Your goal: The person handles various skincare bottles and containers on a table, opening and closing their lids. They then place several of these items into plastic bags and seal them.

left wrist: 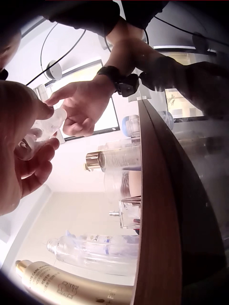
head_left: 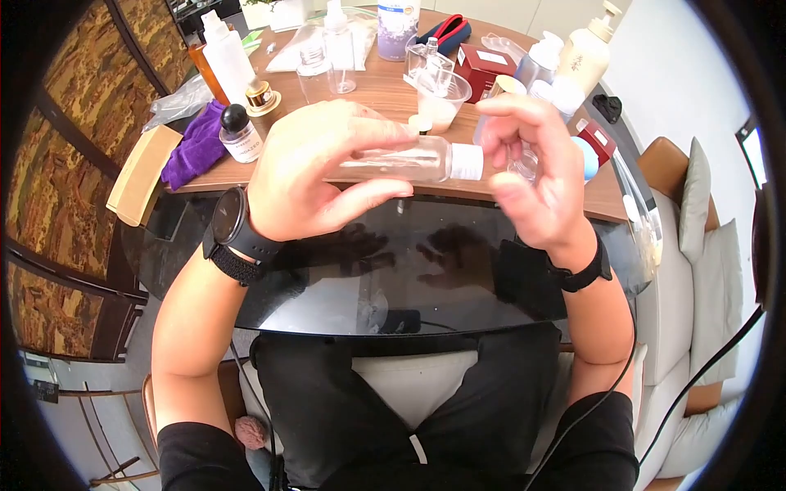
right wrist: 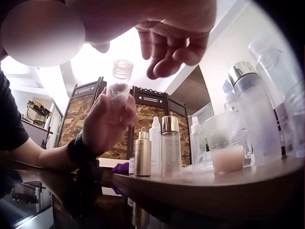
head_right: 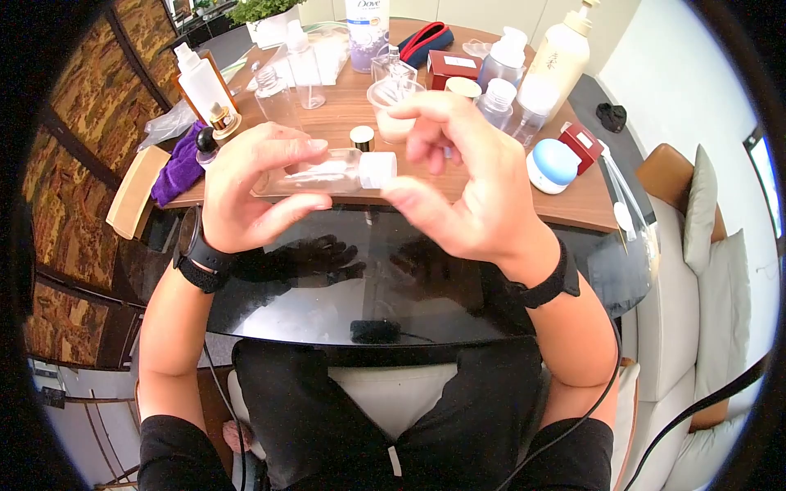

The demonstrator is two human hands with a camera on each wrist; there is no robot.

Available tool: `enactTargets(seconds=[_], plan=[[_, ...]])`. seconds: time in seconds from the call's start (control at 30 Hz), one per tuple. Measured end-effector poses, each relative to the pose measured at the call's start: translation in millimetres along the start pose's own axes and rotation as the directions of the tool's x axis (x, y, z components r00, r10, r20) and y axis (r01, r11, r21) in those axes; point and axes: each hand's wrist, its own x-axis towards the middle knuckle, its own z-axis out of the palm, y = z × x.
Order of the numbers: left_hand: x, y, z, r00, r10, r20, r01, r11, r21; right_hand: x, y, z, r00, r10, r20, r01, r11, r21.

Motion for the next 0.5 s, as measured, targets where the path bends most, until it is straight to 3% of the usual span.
enactTargets(seconds=[0.03, 0.13, 0.37, 0.5], plan=[[-1.2, 0.9, -1.0, 0.999, -0.035, 0.016, 0.035, 0.999, -0.011, 0.4, 4.2, 11.2, 0.99, -0.106, -0.091, 0.107, 0.994, 0.008], [-0.3, 6.0, 0.2, 0.995, -0.1, -0.015, 0.098, 0.991, -0.086, 1.9, 6.0, 11.5, 0.964, -0.267, -0.01, 0.265, 0.959, -0.097], [-1.0, 4.4, 3.2, 0.998, 0.009, -0.068, -0.008, 1.0, 0.02, -3.7, 8.7, 16.7, 0.993, -0.106, -0.047, 0.106, 0.994, 0.003], [-0.9, 6.5, 2.1, 0.994, 0.085, -0.069, -0.076, 0.99, 0.122, -6.6, 7.3, 17.5, 0.994, -0.087, -0.069, 0.085, 0.996, -0.024]])
